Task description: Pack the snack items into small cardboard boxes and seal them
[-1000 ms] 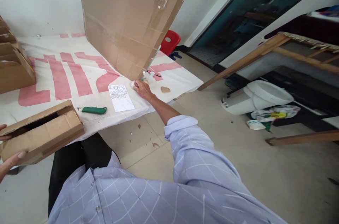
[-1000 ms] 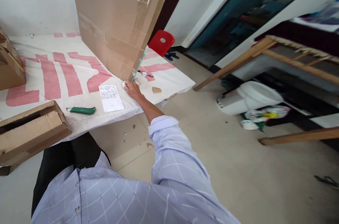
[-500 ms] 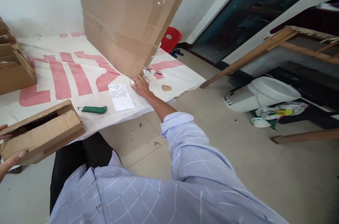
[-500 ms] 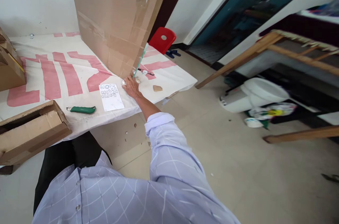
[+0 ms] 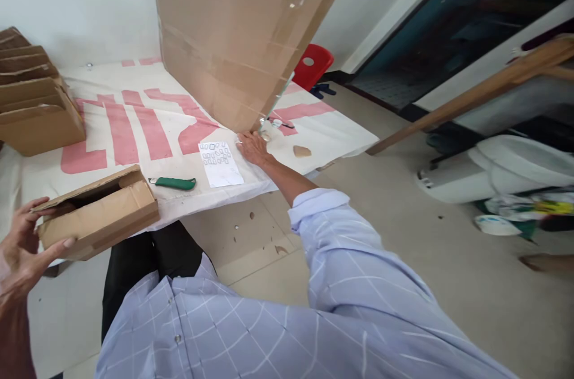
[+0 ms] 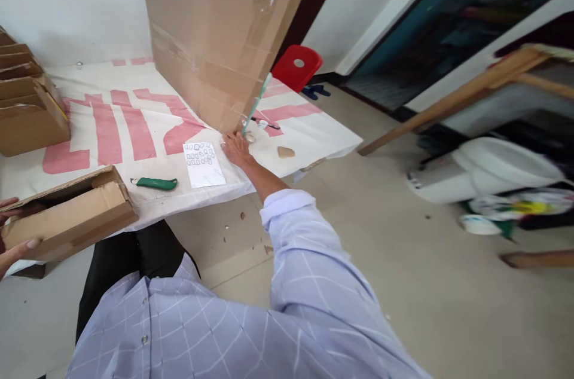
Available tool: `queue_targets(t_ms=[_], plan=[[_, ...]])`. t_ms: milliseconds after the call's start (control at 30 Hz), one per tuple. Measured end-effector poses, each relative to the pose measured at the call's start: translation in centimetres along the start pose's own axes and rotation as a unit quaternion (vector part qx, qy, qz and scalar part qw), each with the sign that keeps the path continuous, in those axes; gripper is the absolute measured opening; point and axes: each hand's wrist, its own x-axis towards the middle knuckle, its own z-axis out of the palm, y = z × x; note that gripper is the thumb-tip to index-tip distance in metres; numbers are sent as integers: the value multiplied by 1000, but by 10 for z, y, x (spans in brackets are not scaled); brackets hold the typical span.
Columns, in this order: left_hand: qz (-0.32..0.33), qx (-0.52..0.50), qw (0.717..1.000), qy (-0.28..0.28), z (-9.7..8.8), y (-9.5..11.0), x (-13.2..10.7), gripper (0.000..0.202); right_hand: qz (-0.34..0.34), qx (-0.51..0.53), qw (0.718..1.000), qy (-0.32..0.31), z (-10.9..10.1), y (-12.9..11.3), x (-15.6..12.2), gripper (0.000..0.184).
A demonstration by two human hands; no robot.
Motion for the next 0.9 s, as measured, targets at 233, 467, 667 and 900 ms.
queue_targets(t_ms=[233,467,667,900], plan=[[-38,-18,998,-48,-5,-4,-5,79,-11,-22,1000,7,2,-9,-22,48],[-74,-16,995,-71,-3,-8,-4,120,3,-61,998,-17,4,-6,-32,60],[-52,1,993,-105,-4,-16,-6,130,15,-96,995,-31,-7,-12,-37,63],[-61,-76,985,-142,-5,-20,-12,147,-40,-15,997,58,-32,-68,-41,60]])
